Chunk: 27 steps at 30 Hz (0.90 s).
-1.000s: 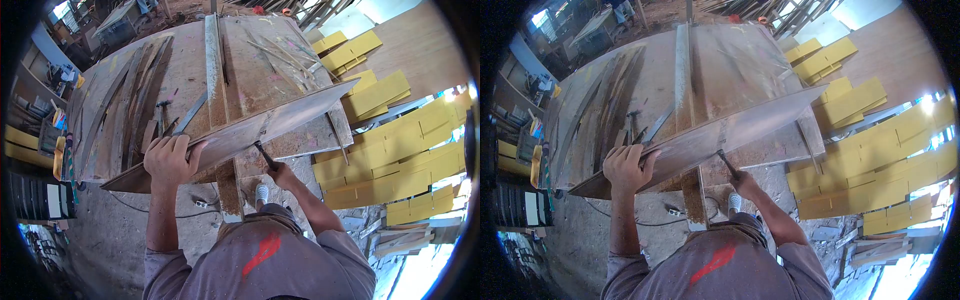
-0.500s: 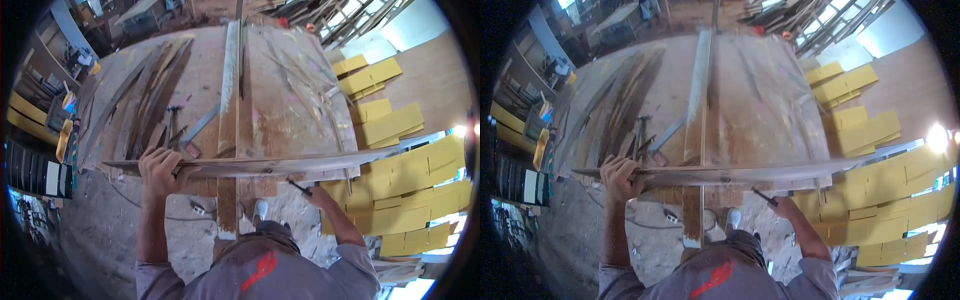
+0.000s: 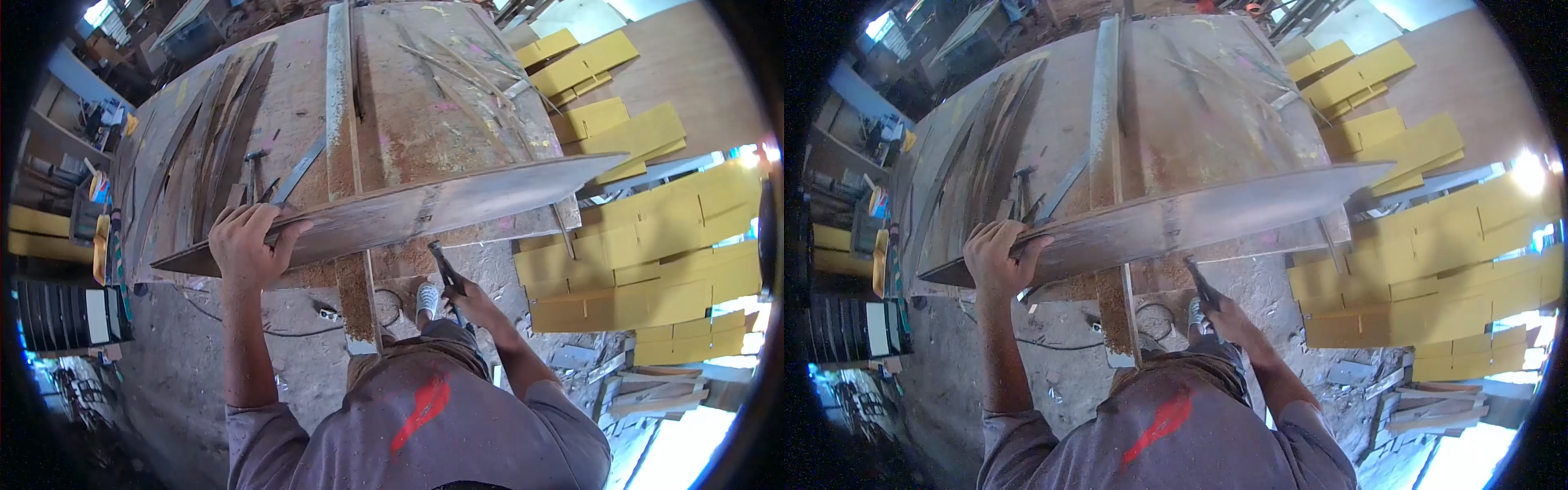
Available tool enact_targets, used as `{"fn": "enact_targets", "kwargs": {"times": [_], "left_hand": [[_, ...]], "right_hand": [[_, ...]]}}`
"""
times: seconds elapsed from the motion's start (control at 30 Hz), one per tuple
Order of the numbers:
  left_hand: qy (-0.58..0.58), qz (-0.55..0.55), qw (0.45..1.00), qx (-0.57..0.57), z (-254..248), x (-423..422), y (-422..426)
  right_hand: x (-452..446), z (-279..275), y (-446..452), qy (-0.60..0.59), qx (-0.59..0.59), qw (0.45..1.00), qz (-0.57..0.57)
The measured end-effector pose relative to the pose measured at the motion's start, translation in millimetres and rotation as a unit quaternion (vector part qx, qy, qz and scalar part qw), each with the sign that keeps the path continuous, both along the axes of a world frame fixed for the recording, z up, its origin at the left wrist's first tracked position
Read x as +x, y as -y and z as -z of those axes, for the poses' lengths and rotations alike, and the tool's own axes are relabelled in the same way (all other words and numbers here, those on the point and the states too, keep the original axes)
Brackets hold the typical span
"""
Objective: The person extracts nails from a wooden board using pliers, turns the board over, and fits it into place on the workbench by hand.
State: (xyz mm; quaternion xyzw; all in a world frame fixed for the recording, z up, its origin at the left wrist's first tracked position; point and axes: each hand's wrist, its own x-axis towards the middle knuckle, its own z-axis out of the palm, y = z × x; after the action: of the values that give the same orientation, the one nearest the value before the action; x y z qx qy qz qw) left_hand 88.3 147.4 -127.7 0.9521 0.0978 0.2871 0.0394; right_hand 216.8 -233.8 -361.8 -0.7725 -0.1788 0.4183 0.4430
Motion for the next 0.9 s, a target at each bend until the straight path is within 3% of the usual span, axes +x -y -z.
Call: {"fn": "enact_targets", "kwargs": {"times": [0.1, 0.13, 0.23, 0.27, 0.37, 0.47, 0.67, 0.77, 0.8, 0.9], "left_hand": [[0.007, -0.004, 1.0, 0.02, 4.0, -4.2, 1.9], [0.004, -0.005, 1.0, 0.014, 3.5, -5.3, 4.1], [0.002, -0.01, 1.0, 0.007, -0.6, -7.9, 10.2], [0.01, -0.01, 1.0, 0.01, -1.5, -8.8, 12.8], [0.059, -0.021, 0.996, 0.059, -5.8, -20.6, 11.7], [0.078, -0.089, 0.991, 0.07, 4.8, -57.2, -10.6], [0.115, -0.179, 0.971, 0.113, 17.2, -101.9, -42.6], [0.118, -0.186, 0.971, 0.089, 19.0, -114.0, -57.3], [0.117, -0.189, 0.972, 0.074, 22.1, -118.1, -57.7], [0.147, -0.192, 0.967, 0.085, 34.7, -135.1, -54.6]], "right_hand": [[-13.4, 3.0, -16.4, -0.036, -0.029, 0.998, 0.045], [-18.8, -23.5, -25.9, -0.026, -0.015, 0.998, 0.057], [-31.0, 25.0, -38.2, -0.088, 0.067, 0.988, 0.106], [-35.5, 41.8, -41.3, -0.033, 0.078, 0.991, 0.107], [-33.3, 9.5, -30.5, -0.158, 0.069, 0.978, 0.12], [-32.6, 27.8, 3.4, -0.128, 0.085, 0.98, 0.123], [-19.7, 68.0, 78.0, 0.006, 0.16, 0.956, 0.244], [-1.1, 60.8, 101.6, -0.075, 0.169, 0.927, 0.325], [10.7, 64.5, 114.6, 0.027, 0.1, 0.948, 0.3], [58.7, 64.7, 129.9, 0.061, 0.197, 0.88, 0.428]]}}
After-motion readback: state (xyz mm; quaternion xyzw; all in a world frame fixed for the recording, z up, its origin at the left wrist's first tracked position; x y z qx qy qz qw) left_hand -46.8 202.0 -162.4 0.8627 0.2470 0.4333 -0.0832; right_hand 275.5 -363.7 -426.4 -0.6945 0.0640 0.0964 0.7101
